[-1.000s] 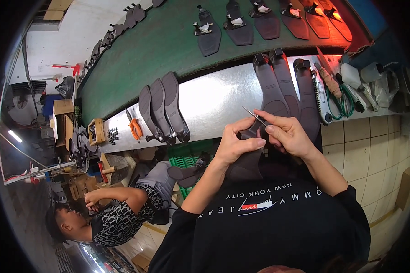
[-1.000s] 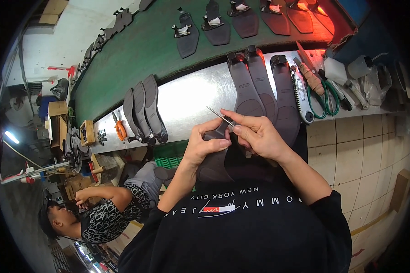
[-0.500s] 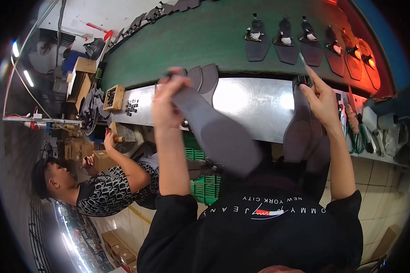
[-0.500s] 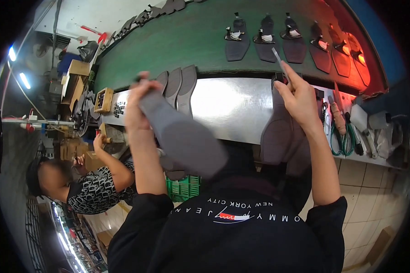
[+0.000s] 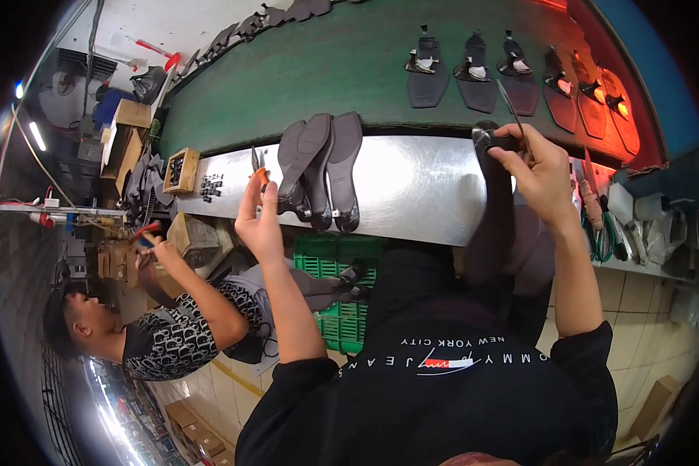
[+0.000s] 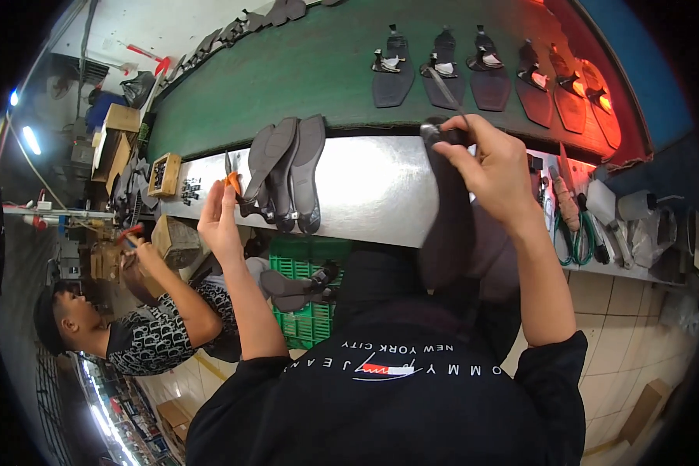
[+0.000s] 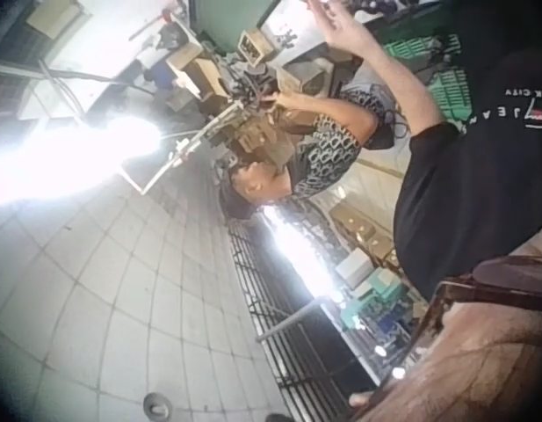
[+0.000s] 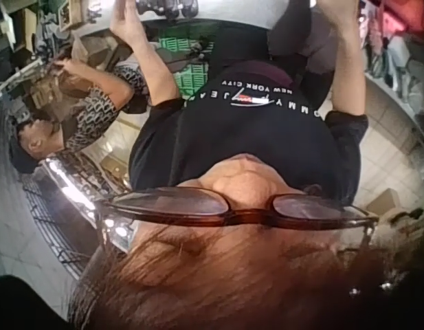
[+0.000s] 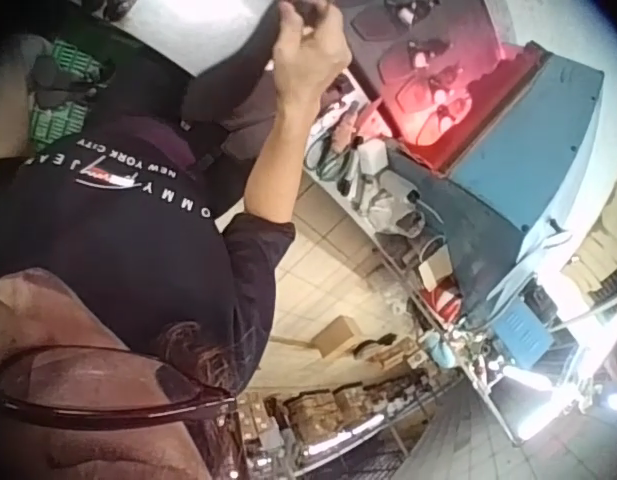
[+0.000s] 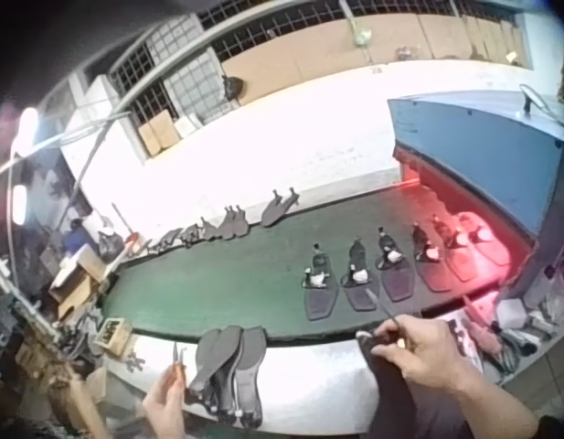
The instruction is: Manually assemble or finish footwear components by applying adhesives, trimming edges, and attaching small parts at a manufacturing station.
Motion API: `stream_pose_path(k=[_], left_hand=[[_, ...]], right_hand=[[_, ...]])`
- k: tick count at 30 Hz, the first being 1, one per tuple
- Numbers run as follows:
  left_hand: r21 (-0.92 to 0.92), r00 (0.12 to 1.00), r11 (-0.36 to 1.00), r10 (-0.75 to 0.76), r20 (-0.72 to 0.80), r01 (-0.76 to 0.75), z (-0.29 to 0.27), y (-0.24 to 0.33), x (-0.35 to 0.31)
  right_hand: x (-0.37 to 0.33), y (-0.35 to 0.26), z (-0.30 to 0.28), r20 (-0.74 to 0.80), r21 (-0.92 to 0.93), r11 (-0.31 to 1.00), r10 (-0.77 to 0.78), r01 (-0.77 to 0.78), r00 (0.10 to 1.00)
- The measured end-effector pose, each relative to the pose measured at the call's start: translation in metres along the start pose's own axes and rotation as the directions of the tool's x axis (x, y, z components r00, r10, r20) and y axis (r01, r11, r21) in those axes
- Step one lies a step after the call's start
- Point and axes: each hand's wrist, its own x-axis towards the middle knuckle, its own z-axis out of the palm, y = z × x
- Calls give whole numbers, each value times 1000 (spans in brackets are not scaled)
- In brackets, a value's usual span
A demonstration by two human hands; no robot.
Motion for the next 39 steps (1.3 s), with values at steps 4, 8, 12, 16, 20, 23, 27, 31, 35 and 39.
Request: stream_pose_path(k=[4,8,12,16,20,23,27,31,35,39], left_hand=[[-306,632,887,461,623,-345,80,85,-39],[-219,369,939,308,877,-264,131,98,-85],[-93,326,993,113,939,-75,138,87,-103],[68,164,845,-181,970,531,138,66,-117],[91,117,741,-224,968,665,134,74,-119],[93,84,688,-219,972,719,136,70,-124],[121,72,690,-243,967,713,136,72,-127],[135,60,719,-240,969,682,133,70,-130],[152,100,759,-274,956,633,126,75,-137],[122,116,800,-233,966,588,122,75,-143]], right_hand=[[-17,-27,25,24,53,990,-130,129,991],[-42,-17,47,50,349,931,89,-101,995],[-52,0,32,439,468,657,408,-591,801],[-67,13,13,305,553,624,465,-552,831],[-87,22,2,481,426,664,409,-615,775],[-103,18,7,554,469,612,357,-637,752],[-103,-9,2,710,379,502,381,-777,592],[-117,3,13,743,522,274,318,-808,589],[-123,-1,14,728,556,209,345,-805,592],[-126,-2,15,688,585,243,357,-774,632]])
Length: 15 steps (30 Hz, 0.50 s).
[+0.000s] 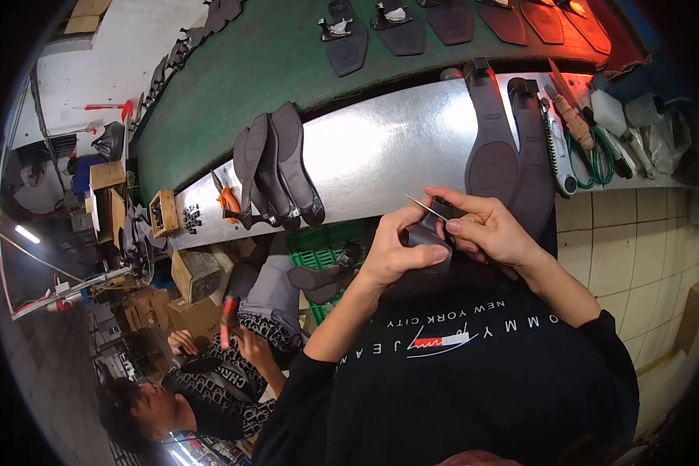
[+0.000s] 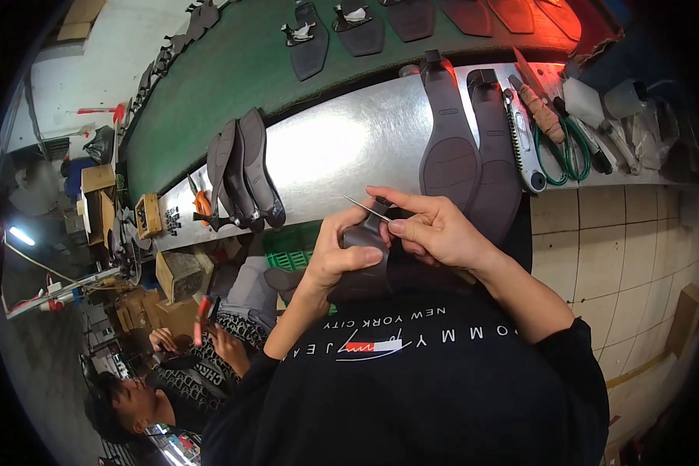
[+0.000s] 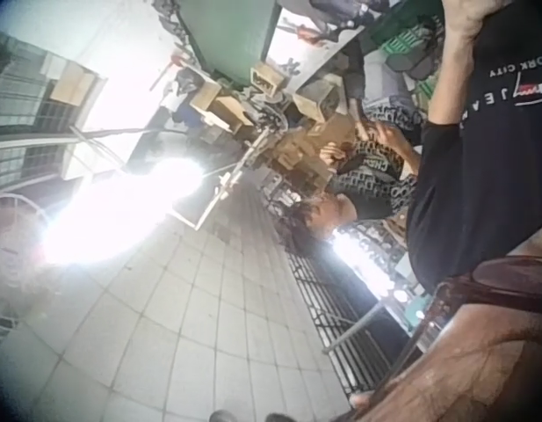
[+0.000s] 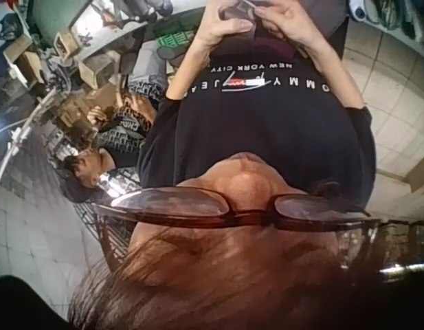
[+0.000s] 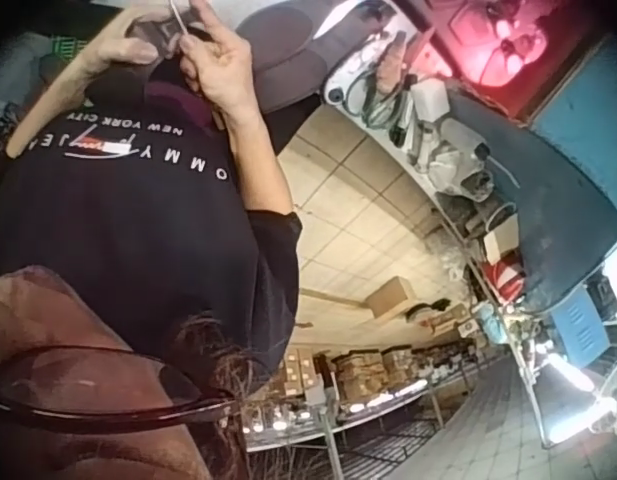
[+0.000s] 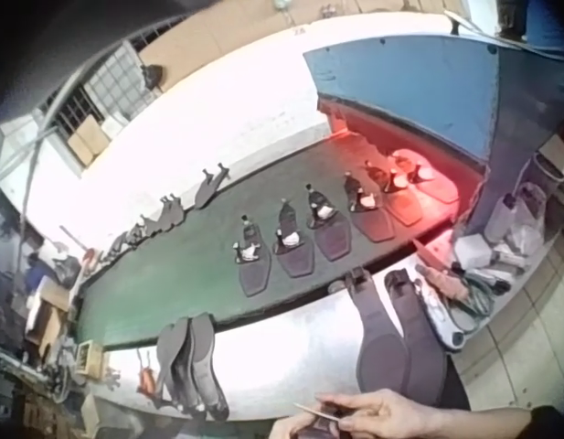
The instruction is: Manually assemble or finish footwear components by applying adhesives, trimming edges, and attaching small parts at a manufacturing station.
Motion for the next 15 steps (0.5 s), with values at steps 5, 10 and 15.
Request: stream_pose_path(k=[5,10,15], left_hand=[[30,1000,999,18,9,-19,6,0,-3],[49,999,998,44,21,-44,10,-6,-2],[46,998,998,28,53,-30,9,-12,-1]], right_hand=[[-3,0,1,-38,-9,1000,-22,21,999],[-8,4,-3,-38,0,1000,-27,27,999],[-12,8,-7,-38,-15,1000,-21,20,999]])
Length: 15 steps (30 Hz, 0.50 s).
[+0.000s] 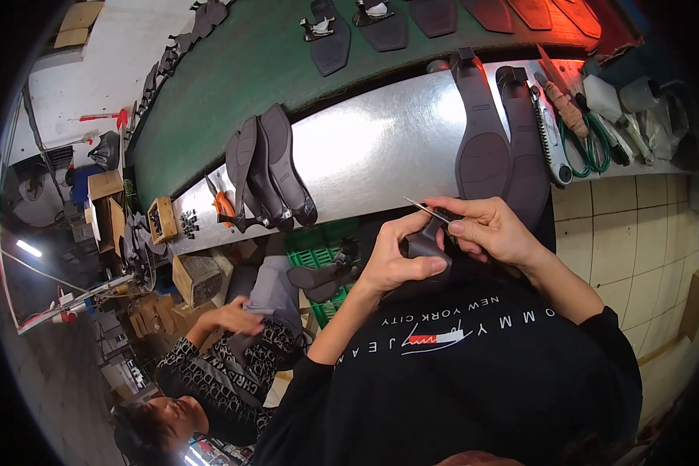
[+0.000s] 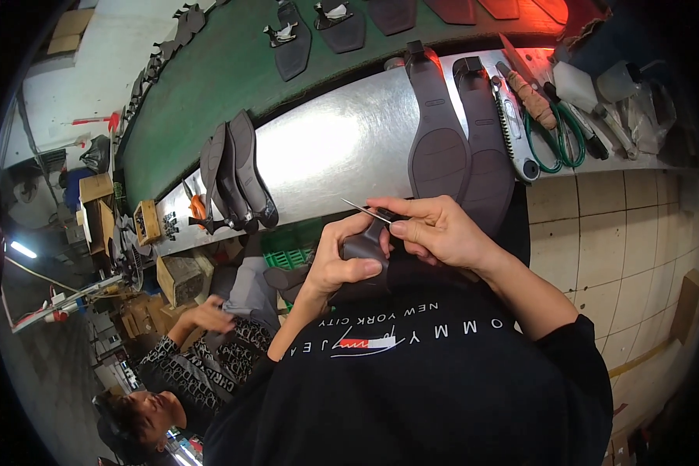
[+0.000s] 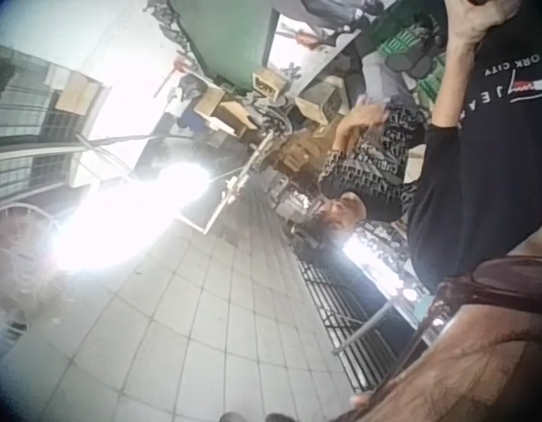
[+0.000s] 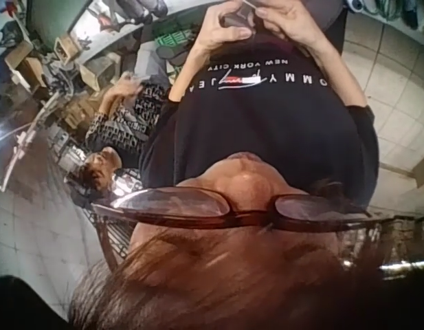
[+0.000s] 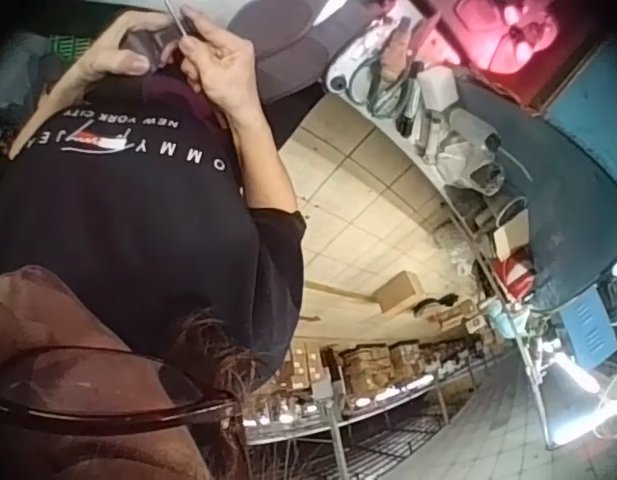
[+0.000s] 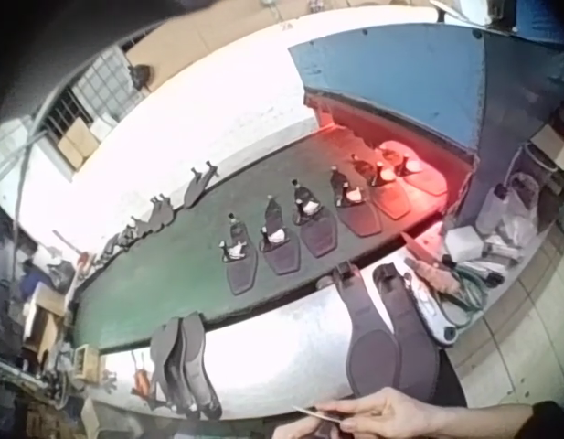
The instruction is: Manually assemble or finish footwear components by applying adhesives, trimming edges, and attaching small parts at a manufacturing station.
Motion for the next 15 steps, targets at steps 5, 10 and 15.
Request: stream_pose_path(k=[5,10,15], left_hand=[[-21,999,999,-32,33,33,0,-3,-1],[-70,995,997,51,88,-45,18,22,-11],[-247,1000,969,-16,2,16,2,16,-17]], right_hand=[[-2,-1,0,-35,14,1000,12,-12,999],[3,21,-8,-80,-109,981,154,-162,985],[-6,7,-24,-212,-116,993,-49,25,976]])
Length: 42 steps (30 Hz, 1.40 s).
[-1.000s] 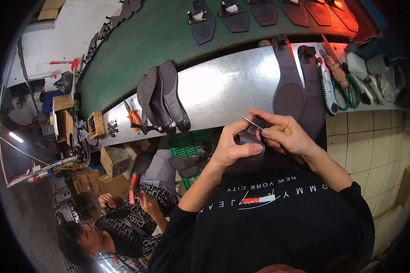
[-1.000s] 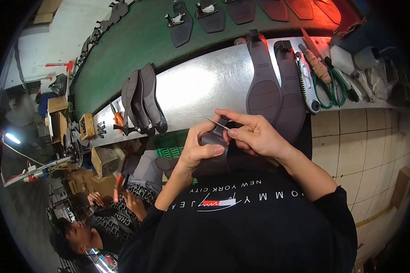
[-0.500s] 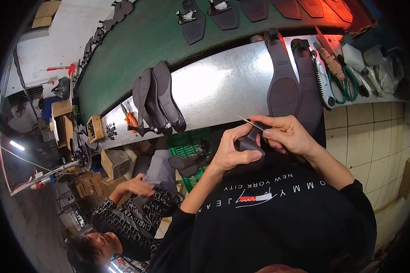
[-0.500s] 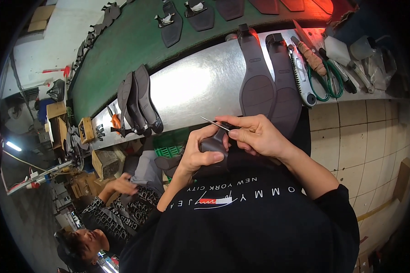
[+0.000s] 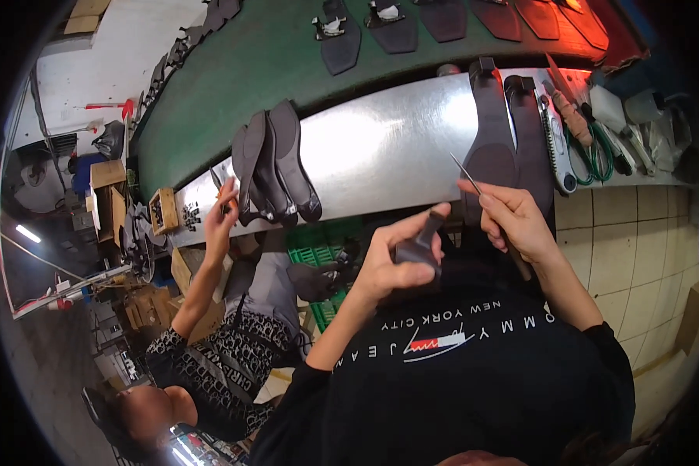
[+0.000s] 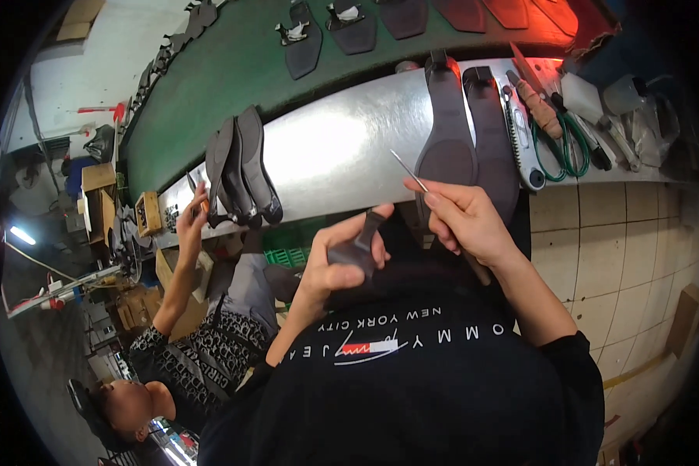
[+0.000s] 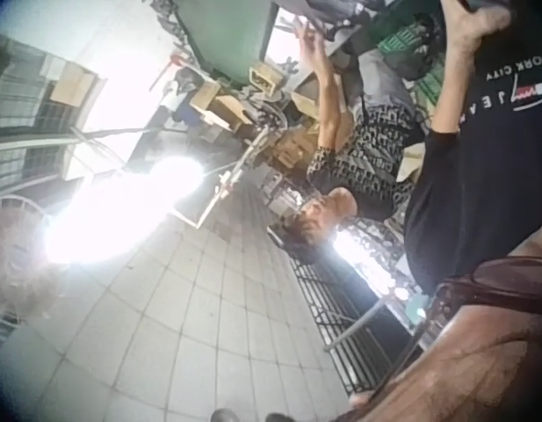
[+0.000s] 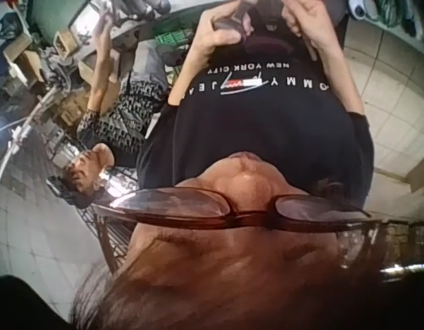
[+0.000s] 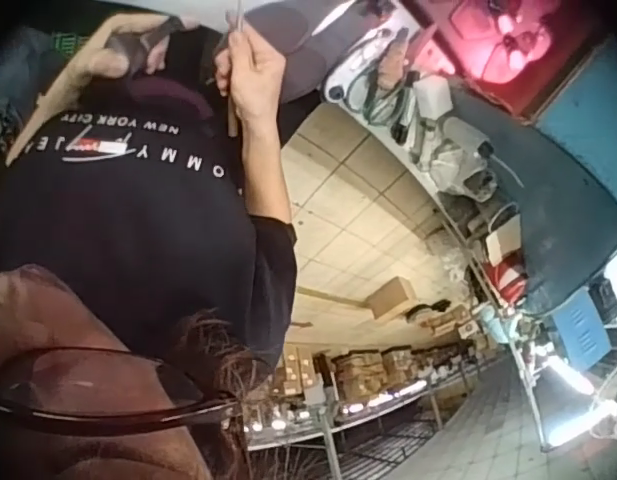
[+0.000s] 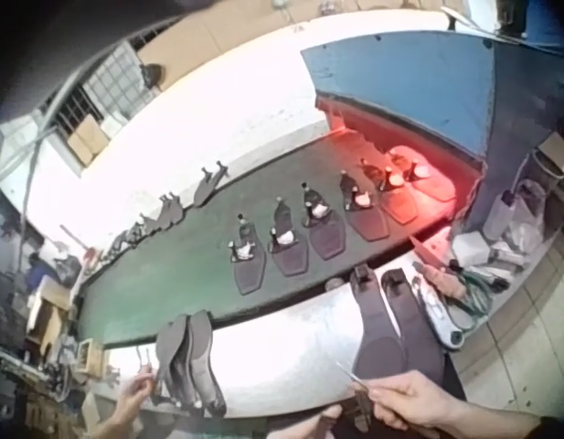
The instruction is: Manually assemble or finish footwear components by applying adhesives, trimming edges, and attaching small parts at a manufacturing station.
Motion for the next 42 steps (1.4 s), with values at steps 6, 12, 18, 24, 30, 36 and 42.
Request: stream_pose_path(k=[6,12,18,24,30,36,42], left_hand=[[0,999,1000,-22,-23,22,-7,-9,0],[50,999,999,-16,-40,18,2,-13,-5],[124,999,992,36,-28,-32,12,-22,-15],[167,996,982,83,40,-88,18,-30,-20],[94,993,988,119,13,-119,25,-36,-20],[-25,997,996,82,0,-82,35,-33,-21],[-179,998,983,17,-67,-29,26,-36,-19]], right_hand=[[-18,-22,39,293,24,998,51,-61,955],[-21,-10,43,311,95,993,35,-68,950],[-33,4,48,242,235,971,-15,-44,970],[-42,15,51,168,346,936,2,-60,986],[-43,14,52,153,367,929,-11,-47,988],[-40,23,50,163,394,918,-116,43,980],[-48,0,55,225,270,950,95,-156,970]])
